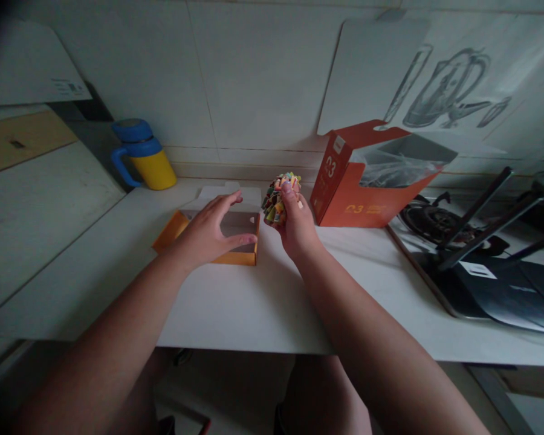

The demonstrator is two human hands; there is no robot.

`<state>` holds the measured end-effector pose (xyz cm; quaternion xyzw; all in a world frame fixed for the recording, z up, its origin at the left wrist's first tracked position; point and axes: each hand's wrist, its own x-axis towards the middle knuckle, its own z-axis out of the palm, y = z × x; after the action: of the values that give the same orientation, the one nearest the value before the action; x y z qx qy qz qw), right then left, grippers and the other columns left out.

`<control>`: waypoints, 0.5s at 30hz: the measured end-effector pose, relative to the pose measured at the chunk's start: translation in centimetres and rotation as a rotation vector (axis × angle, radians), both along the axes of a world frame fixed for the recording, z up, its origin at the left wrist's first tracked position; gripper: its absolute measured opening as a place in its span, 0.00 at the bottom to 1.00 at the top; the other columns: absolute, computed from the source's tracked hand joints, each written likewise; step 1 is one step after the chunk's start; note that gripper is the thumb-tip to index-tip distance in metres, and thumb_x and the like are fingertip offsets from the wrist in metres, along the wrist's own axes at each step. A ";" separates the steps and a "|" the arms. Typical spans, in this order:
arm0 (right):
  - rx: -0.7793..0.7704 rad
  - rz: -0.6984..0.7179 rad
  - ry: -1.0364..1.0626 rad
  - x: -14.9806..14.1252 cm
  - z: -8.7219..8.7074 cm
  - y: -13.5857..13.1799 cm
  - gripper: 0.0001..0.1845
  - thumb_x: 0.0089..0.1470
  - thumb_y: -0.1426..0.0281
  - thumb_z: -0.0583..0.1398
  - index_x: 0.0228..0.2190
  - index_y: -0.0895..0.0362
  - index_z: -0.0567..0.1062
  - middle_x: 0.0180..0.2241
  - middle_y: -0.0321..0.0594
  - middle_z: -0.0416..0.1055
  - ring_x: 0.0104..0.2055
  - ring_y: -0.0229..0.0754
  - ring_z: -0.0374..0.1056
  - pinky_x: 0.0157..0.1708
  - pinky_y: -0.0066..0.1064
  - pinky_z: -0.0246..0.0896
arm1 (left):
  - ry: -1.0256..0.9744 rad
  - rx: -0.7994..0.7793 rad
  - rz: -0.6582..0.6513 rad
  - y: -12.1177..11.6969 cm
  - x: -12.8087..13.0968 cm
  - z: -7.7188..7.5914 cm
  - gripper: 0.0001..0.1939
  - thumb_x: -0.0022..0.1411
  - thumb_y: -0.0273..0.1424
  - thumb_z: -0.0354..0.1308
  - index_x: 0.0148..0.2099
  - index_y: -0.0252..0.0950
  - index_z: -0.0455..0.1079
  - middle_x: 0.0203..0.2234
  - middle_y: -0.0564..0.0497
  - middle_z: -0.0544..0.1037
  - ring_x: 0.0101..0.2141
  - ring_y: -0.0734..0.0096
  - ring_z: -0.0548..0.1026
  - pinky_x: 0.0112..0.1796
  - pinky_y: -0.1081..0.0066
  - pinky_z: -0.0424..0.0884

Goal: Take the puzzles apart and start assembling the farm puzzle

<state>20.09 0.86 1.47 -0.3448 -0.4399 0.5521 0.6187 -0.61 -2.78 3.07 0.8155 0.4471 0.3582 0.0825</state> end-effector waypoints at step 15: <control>-0.096 0.141 -0.029 0.7 -0.2 0.1 0.40 0.52 0.33 0.62 0.53 0.48 0.74 0.45 0.42 0.76 0.42 0.47 0.73 0.32 0.34 0.65 | -0.461 -0.500 0.764 6.3 -10.2 -1.9 0.21 0.58 0.49 0.66 0.42 0.36 0.77 0.38 0.43 0.83 0.46 0.51 0.79 0.49 0.59 0.72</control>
<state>20.82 0.99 1.31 -0.3499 -0.4451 0.6097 0.5548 -10.76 3.48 1.18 0.4491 0.7554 0.4155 0.2347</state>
